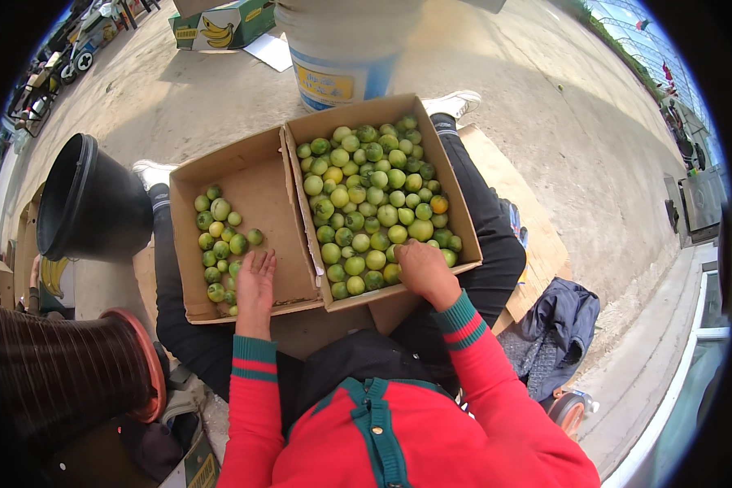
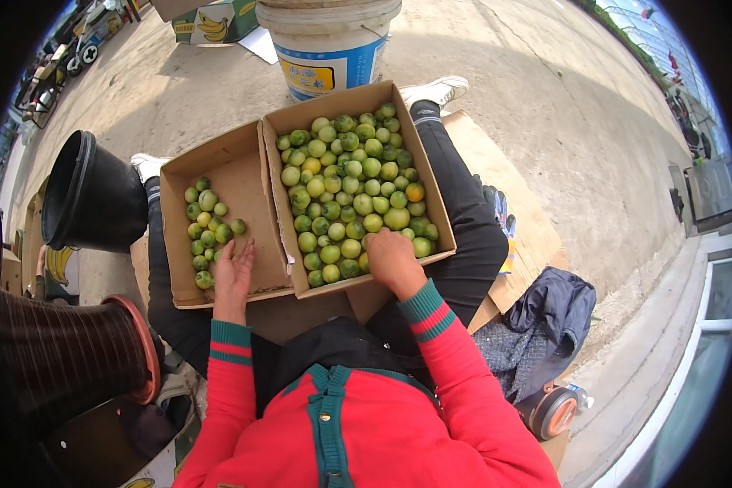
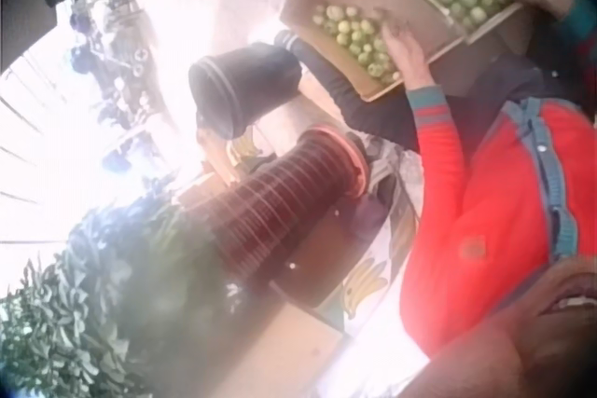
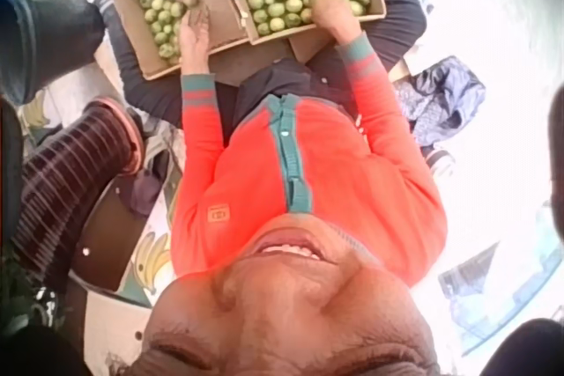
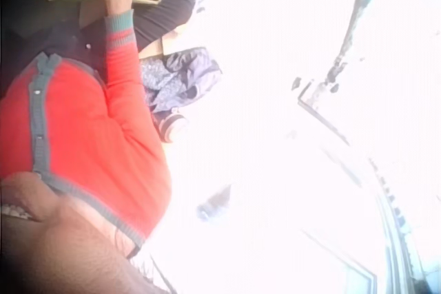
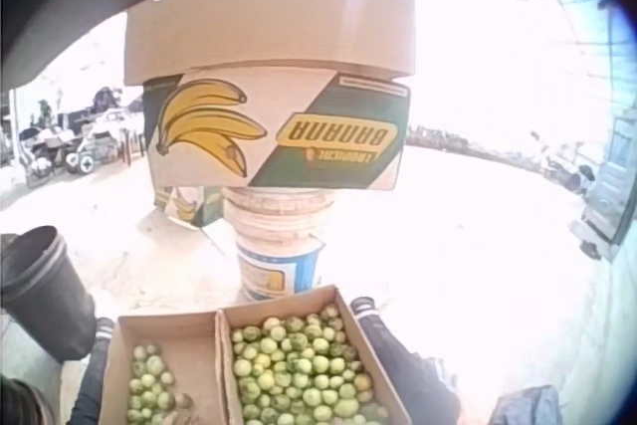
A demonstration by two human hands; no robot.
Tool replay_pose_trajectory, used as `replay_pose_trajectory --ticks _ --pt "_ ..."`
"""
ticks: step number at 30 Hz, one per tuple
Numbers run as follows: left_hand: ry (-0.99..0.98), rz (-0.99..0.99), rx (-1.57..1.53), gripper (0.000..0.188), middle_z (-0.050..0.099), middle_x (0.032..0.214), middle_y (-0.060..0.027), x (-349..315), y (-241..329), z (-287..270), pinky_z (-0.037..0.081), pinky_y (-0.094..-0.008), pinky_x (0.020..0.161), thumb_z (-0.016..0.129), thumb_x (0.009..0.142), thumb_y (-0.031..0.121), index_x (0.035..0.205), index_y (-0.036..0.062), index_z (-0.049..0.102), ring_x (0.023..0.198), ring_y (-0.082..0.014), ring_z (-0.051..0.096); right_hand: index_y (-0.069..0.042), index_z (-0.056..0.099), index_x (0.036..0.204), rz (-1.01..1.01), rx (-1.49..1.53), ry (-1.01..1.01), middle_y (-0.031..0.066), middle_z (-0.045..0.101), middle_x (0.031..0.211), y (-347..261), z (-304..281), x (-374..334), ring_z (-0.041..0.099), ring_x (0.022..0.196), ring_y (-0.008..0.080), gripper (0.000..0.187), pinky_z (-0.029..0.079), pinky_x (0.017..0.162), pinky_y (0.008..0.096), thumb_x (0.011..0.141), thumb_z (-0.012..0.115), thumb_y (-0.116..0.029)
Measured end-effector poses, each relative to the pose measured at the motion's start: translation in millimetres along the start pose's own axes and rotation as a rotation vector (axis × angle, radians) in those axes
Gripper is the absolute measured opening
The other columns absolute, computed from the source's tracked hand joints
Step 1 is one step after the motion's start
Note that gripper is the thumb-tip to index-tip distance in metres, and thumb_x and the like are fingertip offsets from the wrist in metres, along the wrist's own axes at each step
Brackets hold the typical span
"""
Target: The person sits on the ground and sorts green round fruit by hand from a full cardboard box into an empty one. The person repeatedly picks fruit from the right box and places it into the left box, gradually filling the second container.
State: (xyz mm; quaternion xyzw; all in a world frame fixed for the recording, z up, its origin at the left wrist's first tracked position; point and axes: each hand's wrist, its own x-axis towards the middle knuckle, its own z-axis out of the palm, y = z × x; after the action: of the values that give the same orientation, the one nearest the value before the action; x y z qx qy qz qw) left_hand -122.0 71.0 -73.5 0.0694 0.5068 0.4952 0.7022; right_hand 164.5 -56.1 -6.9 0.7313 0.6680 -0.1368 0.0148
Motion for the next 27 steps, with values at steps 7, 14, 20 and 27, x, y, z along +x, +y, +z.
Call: replay_pose_trajectory --ticks 7,14,20,27 --pt "-0.563 -0.046 0.198 0.033 0.062 0.100 -0.0033 -20 9 11 0.051 -0.0290 0.076 0.045 0.104 0.032 0.118 0.0045 0.056 0.087 -0.0141 0.061 -0.007 0.060 0.107 -0.255 0.706 0.489 0.0113 0.058 0.099 -82 -48 19 0.059 0.091 0.0334 0.029 0.048 0.075 0.0411 0.081 0.071 -0.014" --pt "-0.594 -0.206 0.345 0.031 0.059 0.091 -0.0037 -26 12 11 0.040 -0.0242 0.057 0.050 0.102 0.028 0.119 0.0030 0.058 0.073 -0.0130 0.054 -0.008 0.063 0.103 -0.397 0.520 0.656 0.0077 0.060 0.100 -106 -28 60 0.055 0.098 0.0276 0.024 0.043 0.086 0.0391 0.080 0.068 -0.014" --pt "-0.200 -0.065 0.142 0.028 0.062 0.100 -0.0101 -7 2 6 0.052 -0.0271 0.068 0.055 0.099 0.021 0.118 0.0001 0.055 0.085 -0.0196 0.062 -0.012 0.058 0.122 0.105 0.073 0.667 0.0098 0.059 0.114 -1 -17 101 0.054 0.104 0.0302 0.042 0.042 0.090 0.0437 0.082 0.071 -0.020" --pt "-0.180 -0.054 0.129 0.032 0.062 0.112 -0.0139 -10 1 7 0.053 -0.0301 0.078 0.055 0.099 0.023 0.122 0.0005 0.053 0.094 -0.0210 0.062 -0.012 0.058 0.115 0.066 0.016 0.446 0.0095 0.062 0.098 14 -8 109 0.057 0.099 0.0319 0.036 0.044 0.085 0.0454 0.084 0.070 -0.025"
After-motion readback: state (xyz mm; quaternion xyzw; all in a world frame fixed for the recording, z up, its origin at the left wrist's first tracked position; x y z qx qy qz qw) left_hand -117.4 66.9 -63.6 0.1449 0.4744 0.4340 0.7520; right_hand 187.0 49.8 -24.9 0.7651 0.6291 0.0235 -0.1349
